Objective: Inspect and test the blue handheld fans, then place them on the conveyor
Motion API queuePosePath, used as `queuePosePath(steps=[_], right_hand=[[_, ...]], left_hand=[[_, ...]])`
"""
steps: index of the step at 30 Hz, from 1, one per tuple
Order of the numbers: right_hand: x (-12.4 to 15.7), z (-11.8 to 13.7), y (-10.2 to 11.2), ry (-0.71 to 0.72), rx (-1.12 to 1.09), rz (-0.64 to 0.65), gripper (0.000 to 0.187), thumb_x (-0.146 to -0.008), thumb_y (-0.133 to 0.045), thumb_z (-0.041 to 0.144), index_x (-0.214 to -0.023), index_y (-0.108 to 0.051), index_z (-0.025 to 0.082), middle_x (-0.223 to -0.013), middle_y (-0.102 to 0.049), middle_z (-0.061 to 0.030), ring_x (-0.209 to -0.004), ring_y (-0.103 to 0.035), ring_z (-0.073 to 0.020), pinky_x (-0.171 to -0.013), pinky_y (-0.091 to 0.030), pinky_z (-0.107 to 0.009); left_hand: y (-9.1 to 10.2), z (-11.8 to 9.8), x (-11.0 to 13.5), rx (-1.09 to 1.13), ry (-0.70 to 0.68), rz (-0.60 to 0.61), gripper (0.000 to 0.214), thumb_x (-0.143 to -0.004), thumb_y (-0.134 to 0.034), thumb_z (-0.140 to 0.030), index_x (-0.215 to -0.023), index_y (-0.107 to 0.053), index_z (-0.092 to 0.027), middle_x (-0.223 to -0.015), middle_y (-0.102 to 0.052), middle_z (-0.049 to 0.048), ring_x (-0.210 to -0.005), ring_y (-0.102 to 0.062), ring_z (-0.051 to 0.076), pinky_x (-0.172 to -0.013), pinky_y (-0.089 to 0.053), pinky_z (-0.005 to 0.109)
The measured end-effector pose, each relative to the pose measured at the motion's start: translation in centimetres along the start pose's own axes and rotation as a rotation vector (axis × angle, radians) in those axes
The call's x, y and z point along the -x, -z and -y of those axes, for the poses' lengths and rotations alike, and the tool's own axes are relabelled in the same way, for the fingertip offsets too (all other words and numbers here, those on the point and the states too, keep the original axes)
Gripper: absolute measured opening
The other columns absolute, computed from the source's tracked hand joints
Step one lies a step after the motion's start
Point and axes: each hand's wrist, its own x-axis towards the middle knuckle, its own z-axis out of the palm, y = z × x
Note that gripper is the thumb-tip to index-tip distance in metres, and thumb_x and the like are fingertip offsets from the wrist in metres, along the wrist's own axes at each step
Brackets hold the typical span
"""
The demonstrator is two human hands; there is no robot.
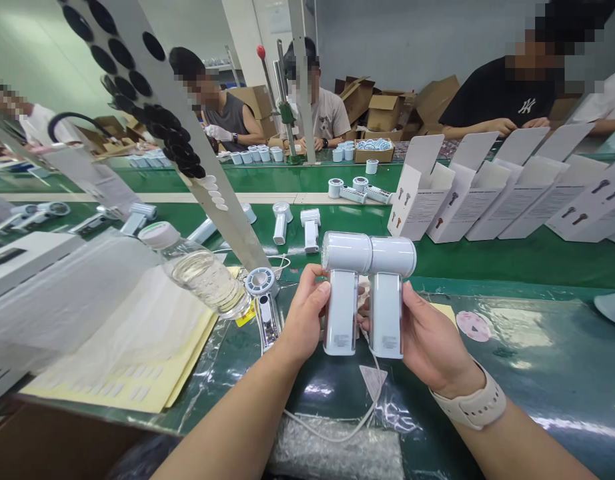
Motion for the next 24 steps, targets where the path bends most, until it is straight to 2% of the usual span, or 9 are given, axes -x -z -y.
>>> queuePosePath(steps=[3,7,10,15,19,24], right_hand=[[0.0,0.1,0.0,0.037,0.016,-0.025,0.032,-0.092,-0.058,0.051,-0.099,-0.074,0.024,-0.103,-0.077,-0.0078,-0.079,-0.070,-0.0240,-0.072,-0.058,-0.042],[-0.3,0.3,0.1,0.060,0.037,-0.022,0.030,-0.093,-0.055,0.048,-0.098,-0.073,0.024,-0.100,-0.076,-0.0075,-0.086,-0.070,-0.0272,-0.079,-0.057,-0.046],[-0.4,0.3,0.3,0.041,0.041,-0.032,0.033,-0.093,-0.051,0.048,-0.101,-0.072,0.024,-0.100,-0.074,-0.0079,-0.091,-0.069,-0.0290,-0.083,-0.055,-0.048],[-0.3,0.5,0.3,0.019,0.007,-0.061,0.029,-0.090,-0.052,0.042,-0.081,-0.071,0.022,-0.076,-0.068,-0.0043,-0.069,-0.061,-0.0207,-0.069,-0.055,-0.037],[-0.2,0.6,-0.1,0.002,-0.001,-0.029,0.032,-0.089,-0.052,0.043,-0.078,-0.070,0.019,-0.074,-0.066,-0.0056,-0.063,-0.056,-0.0175,-0.060,-0.051,-0.031],[-0.2,0.6,0.0,0.096,-0.038,-0.030,0.017,-0.086,-0.059,0.039,-0.086,-0.067,0.024,-0.076,-0.065,-0.0032,-0.066,-0.057,-0.0192,-0.054,-0.049,-0.031]], left_hand=[[-0.2,-0.2,0.0,0.027,0.002,0.041,0.043,-0.079,-0.070,-0.053,-0.103,-0.047,-0.026,-0.084,-0.071,0.0009,-0.064,-0.070,0.020,-0.051,-0.051,0.027],[-0.5,-0.8,-0.2,0.123,0.009,0.072,0.050,-0.070,-0.080,-0.046,-0.106,-0.056,-0.021,-0.089,-0.070,0.0048,-0.076,-0.071,0.022,-0.062,-0.054,0.030],[-0.4,-1.1,-0.3,0.175,0.090,0.111,0.053,-0.061,-0.088,-0.039,-0.101,-0.061,-0.017,-0.083,-0.067,0.0044,-0.072,-0.069,0.021,-0.062,-0.053,0.031],[-0.1,-1.0,-0.4,0.224,0.205,0.032,0.053,-0.054,-0.091,-0.028,-0.097,-0.062,-0.015,-0.076,-0.063,0.0004,-0.065,-0.061,0.014,-0.060,-0.051,0.026],[0.0,-0.8,-0.5,0.218,0.215,-0.005,0.041,-0.062,-0.085,-0.034,-0.091,-0.065,-0.014,-0.079,-0.064,0.0025,-0.065,-0.060,0.013,-0.060,-0.051,0.026],[0.1,-0.7,-0.6,0.298,0.162,0.070,0.028,-0.073,-0.071,-0.034,-0.091,-0.063,-0.015,-0.090,-0.071,0.0084,-0.078,-0.067,0.020,-0.068,-0.055,0.031]])
